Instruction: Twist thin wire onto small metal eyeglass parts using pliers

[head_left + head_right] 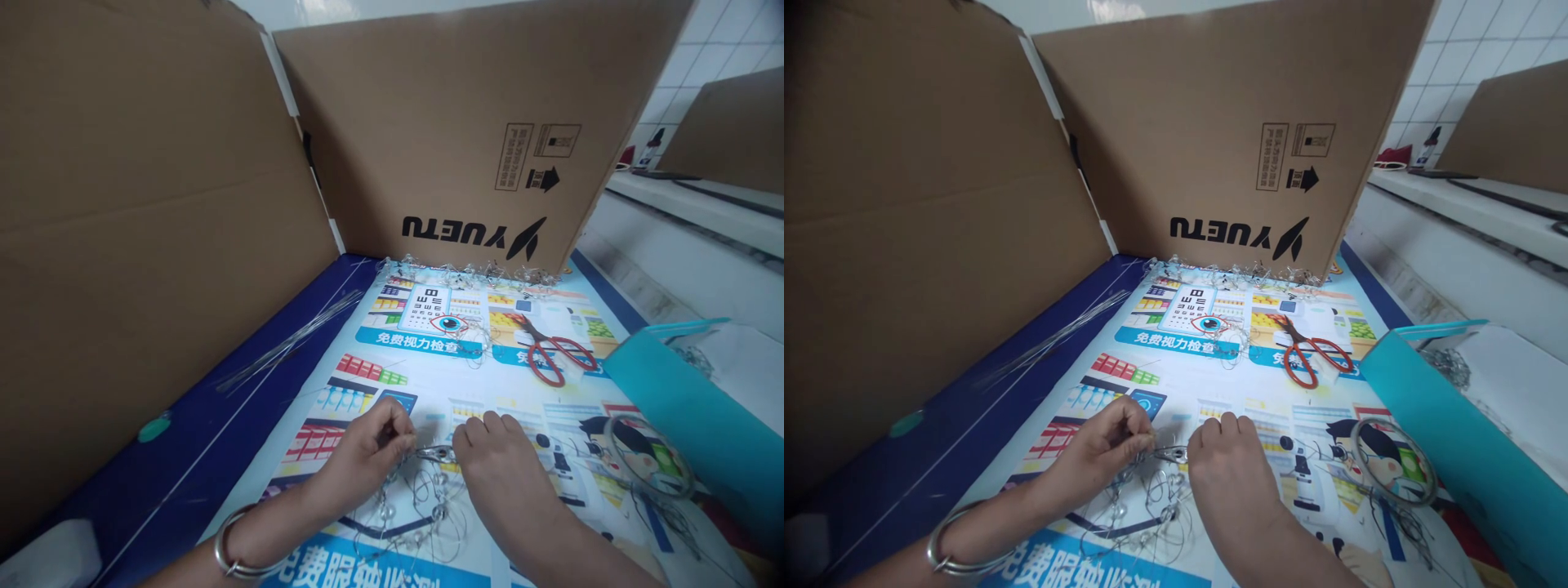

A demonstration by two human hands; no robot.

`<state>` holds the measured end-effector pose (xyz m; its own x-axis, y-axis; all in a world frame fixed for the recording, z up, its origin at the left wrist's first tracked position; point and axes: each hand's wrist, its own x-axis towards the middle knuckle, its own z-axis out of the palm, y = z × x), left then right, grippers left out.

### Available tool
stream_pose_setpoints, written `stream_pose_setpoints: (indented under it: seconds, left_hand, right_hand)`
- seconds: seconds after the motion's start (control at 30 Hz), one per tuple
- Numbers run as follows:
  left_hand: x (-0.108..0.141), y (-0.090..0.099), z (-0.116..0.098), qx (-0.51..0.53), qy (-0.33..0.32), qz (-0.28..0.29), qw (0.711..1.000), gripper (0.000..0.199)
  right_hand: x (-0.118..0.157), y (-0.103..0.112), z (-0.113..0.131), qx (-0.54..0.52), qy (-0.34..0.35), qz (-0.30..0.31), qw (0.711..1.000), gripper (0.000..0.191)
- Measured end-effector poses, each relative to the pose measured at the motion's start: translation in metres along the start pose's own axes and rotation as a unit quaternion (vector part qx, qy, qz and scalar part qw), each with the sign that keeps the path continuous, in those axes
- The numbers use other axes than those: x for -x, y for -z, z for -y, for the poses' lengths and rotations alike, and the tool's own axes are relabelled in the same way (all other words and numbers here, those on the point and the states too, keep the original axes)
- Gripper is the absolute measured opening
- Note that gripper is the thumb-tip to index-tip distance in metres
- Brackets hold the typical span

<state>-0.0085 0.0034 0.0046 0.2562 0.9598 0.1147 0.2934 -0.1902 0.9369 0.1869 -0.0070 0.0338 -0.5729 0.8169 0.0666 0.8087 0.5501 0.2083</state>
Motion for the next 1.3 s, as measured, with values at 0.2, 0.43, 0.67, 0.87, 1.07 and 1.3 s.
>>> stream_pose_setpoints:
  seconds: [0.2,0.43,0.67,0.87,1.07,1.3]
  left_hand:
    - [-0.0004,0.0008,-0.0013,0.005,0.003,0.003,1.000,0.013]
    - [-0.0017,0.0018,-0.0028,-0.002,-0.006,0.011,1.000,0.012]
    - [-0.0001,0.0022,-0.0008,-0.025,-0.009,0.009,1.000,0.011]
    - [-0.0004,0.0024,0.0012,-0.040,-0.022,0.013,0.999,0.011]
    - [-0.0002,0.0025,-0.0023,-0.052,-0.032,0.017,0.998,0.012]
    - [-0.0004,0.0022,0.0004,-0.051,-0.024,0.012,0.998,0.011]
  right_hand:
    - [-0.0007,-0.0004,0.0008,-0.009,-0.005,0.004,1.000,0.012]
    - [-0.0006,0.0004,0.0015,0.000,-0.003,0.002,1.000,0.013]
    - [-0.0005,-0.0012,0.0021,0.006,-0.013,-0.005,1.000,0.013]
    - [0.0001,0.0021,0.0040,0.021,-0.010,-0.001,1.000,0.014]
    - [-0.0009,0.0005,0.0043,0.023,-0.006,-0.004,1.000,0.014]
    - [0.0006,0.0012,0.0040,0.024,-0.005,-0.010,1.000,0.013]
